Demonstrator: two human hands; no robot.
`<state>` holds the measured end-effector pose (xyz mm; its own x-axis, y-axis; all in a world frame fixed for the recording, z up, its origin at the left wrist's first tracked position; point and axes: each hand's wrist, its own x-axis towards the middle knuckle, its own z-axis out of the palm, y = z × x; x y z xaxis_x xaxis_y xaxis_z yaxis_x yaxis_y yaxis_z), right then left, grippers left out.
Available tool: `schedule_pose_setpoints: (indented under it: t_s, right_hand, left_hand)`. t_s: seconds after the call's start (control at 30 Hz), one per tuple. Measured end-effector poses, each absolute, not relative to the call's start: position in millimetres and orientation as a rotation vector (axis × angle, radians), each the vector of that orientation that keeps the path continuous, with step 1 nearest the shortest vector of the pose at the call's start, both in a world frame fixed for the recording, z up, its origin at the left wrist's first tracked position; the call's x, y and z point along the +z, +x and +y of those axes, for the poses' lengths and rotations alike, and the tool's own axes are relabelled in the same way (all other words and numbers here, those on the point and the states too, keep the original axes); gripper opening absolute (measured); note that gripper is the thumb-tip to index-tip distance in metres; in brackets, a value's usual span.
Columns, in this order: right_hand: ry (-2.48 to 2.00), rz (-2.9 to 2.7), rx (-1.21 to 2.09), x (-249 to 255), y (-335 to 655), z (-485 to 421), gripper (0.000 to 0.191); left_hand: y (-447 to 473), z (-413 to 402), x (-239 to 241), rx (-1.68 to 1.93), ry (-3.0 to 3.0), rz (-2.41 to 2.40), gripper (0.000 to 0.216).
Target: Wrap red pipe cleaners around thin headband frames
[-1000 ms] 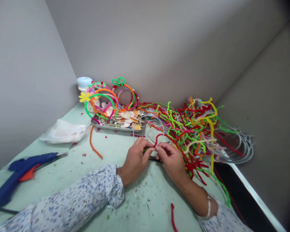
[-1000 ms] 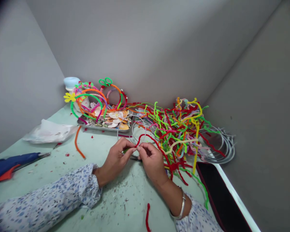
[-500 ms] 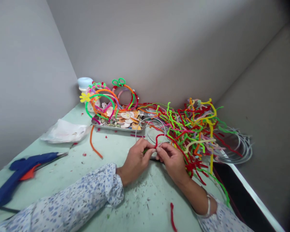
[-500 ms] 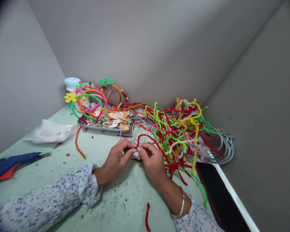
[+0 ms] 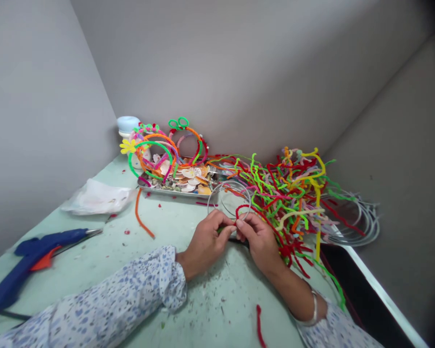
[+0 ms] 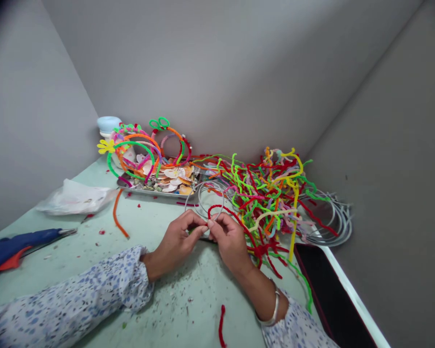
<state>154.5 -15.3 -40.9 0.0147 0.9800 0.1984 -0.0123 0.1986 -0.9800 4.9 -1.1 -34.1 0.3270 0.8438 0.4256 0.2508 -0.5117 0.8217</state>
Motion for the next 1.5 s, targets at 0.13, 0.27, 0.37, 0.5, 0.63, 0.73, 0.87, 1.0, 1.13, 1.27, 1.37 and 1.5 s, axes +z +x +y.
schedule_pose_setpoints:
  t_s: [0.13, 0.27, 0.37, 0.5, 0.63, 0.73, 0.87, 1.0, 1.13, 1.27, 1.37, 1.5]
  right_hand:
    - [-1.049, -1.274, 1.089, -41.1, 155.2, -13.7, 0.023]
    - [-1.042, -1.265, 1.111, -43.4, 156.3, -12.7, 0.023]
    - [-1.038, -1.245, 1.139, -45.0, 157.3, -12.1, 0.021]
    - [-1.024, -1.219, 1.178, -45.9, 157.7, -11.9, 0.019]
    - [-1.004, -1.206, 1.144, -46.5, 155.9, -12.7, 0.023]
    - [-1.007, -1.169, 1.140, -47.7, 154.5, -13.0, 0.027]
    - [-1.005, -1.151, 1.170, -49.0, 154.7, -12.1, 0.028]
    - [-1.007, -1.153, 1.216, -49.7, 156.4, -10.9, 0.028]
    - [-0.983, -1.169, 1.243, -49.9, 157.0, -10.7, 0.027]
    - [-1.020, -1.191, 1.189, -47.4, 154.2, -12.8, 0.027]
    - [-1.093, -1.231, 1.083, -44.3, 150.3, -14.8, 0.027]
    - [-1.198, -1.237, 0.896, -42.4, 147.1, -15.3, 0.021]
  left_hand:
    - [4.6, -1.3, -33.9, 1.170, 1.937, 0.975, 0.012]
    - [4.6, -1.2, -33.4, 1.160, 1.942, 0.970, 0.012]
    - [4.8, -2.0, -33.3, 1.156, 1.949, 0.959, 0.013]
    - [5.0, -3.8, -32.8, 1.148, 1.951, 0.956, 0.013]
    - [5.4, -3.6, -33.5, 1.175, 1.961, 0.993, 0.010]
    - [5.7, -2.5, -35.2, 1.186, 1.974, 1.018, 0.008]
    - [5.6, -2.3, -37.0, 1.179, 1.981, 1.013, 0.010]
    - [5.2, -3.7, -37.4, 1.160, 1.984, 0.996, 0.012]
    - [5.6, -5.0, -38.6, 1.145, 1.982, 0.992, 0.013]
    - [6.5, -3.6, -41.0, 1.157, 1.951, 1.026, 0.007]
    - [6.7, -1.4, -41.6, 1.166, 1.943, 1.076, 0.013]
    - [6.2, 0.8, -40.6, 1.148, 2.029, 1.094, 0.014]
